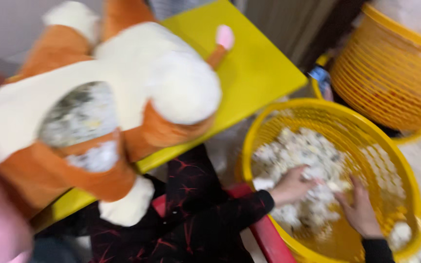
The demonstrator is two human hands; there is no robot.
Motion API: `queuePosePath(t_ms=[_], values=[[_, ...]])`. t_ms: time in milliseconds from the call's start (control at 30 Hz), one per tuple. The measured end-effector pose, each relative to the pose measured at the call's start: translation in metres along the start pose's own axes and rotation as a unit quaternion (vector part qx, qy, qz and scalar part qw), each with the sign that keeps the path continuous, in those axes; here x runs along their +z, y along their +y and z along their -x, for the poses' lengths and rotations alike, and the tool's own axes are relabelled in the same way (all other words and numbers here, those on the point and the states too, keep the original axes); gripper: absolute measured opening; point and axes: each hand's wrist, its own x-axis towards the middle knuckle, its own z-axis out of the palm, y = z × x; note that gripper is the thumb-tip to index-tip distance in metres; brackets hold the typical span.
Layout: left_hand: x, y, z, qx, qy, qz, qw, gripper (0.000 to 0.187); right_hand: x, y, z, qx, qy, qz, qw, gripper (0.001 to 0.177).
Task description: The person repeatedly scoops white stuffing from a yellow basket and packs it into the torso opening of a large plush toy on a yellow table. The hands press and distribute the stuffing inside the toy throughout the clip.
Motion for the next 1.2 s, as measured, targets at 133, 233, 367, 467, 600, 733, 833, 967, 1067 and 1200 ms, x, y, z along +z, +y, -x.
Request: queuePosePath(t_ms=[133,233,367,467,600,733,833,967,1067,1200], values=[[-0.02,0.055,0.031,-0.017,-0.108,0.212,0.971,0.059,0.023,-0.067,0.001,0.17,-0.188,-0.503,0.827,0.078],[-0.067,0.119,0.083,0.077,-0.055,-0.039,0.995,0.047,0.033,-0.153,0.016,-0.047,-0.364,-0.756,0.542,0.069],[-0.141,0.184,0.178,0.261,0.085,-0.2,0.941,0.044,0.059,-0.288,0.031,-0.094,-0.356,-0.626,0.687,0.075],[-0.2,0.218,0.231,0.263,0.196,-0.321,0.888,0.054,0.092,-0.404,0.039,-0.305,-0.267,-0.361,0.84,0.055],[-0.3,0.257,0.266,0.262,0.316,-0.463,0.786,0.057,0.145,-0.561,0.035,-0.285,-0.257,-0.413,0.826,0.051],[-0.385,0.285,0.267,0.131,0.286,-0.572,0.758,0.066,0.157,-0.641,0.017,-0.551,-0.102,-0.194,0.805,0.048],[-0.414,0.278,0.268,0.0,0.267,-0.634,0.725,0.061,0.151,-0.654,0.006,-0.544,-0.124,-0.085,0.826,0.039],[-0.44,0.254,0.268,0.069,0.272,-0.712,0.643,0.029,0.157,-0.651,-0.003,-0.495,-0.176,-0.054,0.849,0.031],[-0.458,0.243,0.257,0.094,0.232,-0.776,0.579,0.014,0.178,-0.661,-0.006,-0.581,-0.129,-0.115,0.795,0.04],[-0.464,0.226,0.258,0.006,0.148,-0.794,0.59,0.019,0.205,-0.671,0.001,-0.539,-0.231,-0.125,0.8,0.056]])
